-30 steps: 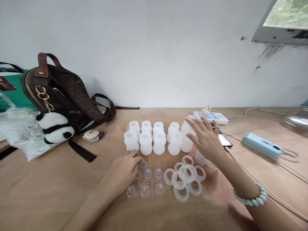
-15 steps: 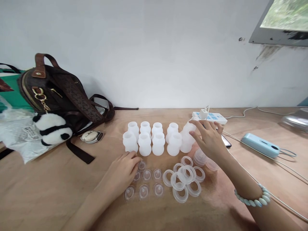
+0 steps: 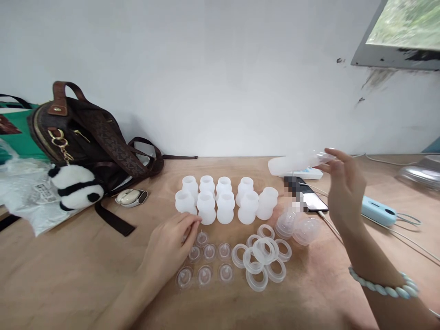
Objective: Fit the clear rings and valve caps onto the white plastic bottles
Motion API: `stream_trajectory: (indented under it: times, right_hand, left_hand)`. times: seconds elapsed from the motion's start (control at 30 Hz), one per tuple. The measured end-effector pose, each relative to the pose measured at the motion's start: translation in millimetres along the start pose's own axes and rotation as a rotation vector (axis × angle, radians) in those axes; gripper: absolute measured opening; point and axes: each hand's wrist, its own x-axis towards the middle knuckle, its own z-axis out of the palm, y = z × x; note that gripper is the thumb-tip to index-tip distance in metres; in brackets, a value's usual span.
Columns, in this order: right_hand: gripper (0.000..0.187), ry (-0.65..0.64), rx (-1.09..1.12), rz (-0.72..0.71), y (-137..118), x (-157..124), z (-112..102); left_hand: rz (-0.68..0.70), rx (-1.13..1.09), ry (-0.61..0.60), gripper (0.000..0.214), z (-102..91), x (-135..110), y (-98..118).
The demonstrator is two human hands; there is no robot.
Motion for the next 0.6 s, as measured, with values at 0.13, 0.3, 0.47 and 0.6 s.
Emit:
stream_trajectory:
  times: [0.13,0.3,0.47,0.6]
  right_hand:
    - [0.051,-0.167,0.464,0.088,-22,-8,5]
    - [0.062,-0.574,0.643,0.092,-53,-53,24]
    - [0.073,-0.900,0.788,0.071,-68,-73,26]
    - [0.063,-0.781,0.630,-0.047,-53,-47,14]
  left_hand:
    - [0.160,-0.268,0.414,0.029,0.6,-5,4]
    - [0.278,-0.596,0.472,0.088,10.9,-13,12]
    - [0.298,-0.529,0.428,0.058,14.3,-22,15]
    - [0.299,-0.542,0.485,0.050,10.8,-20,15]
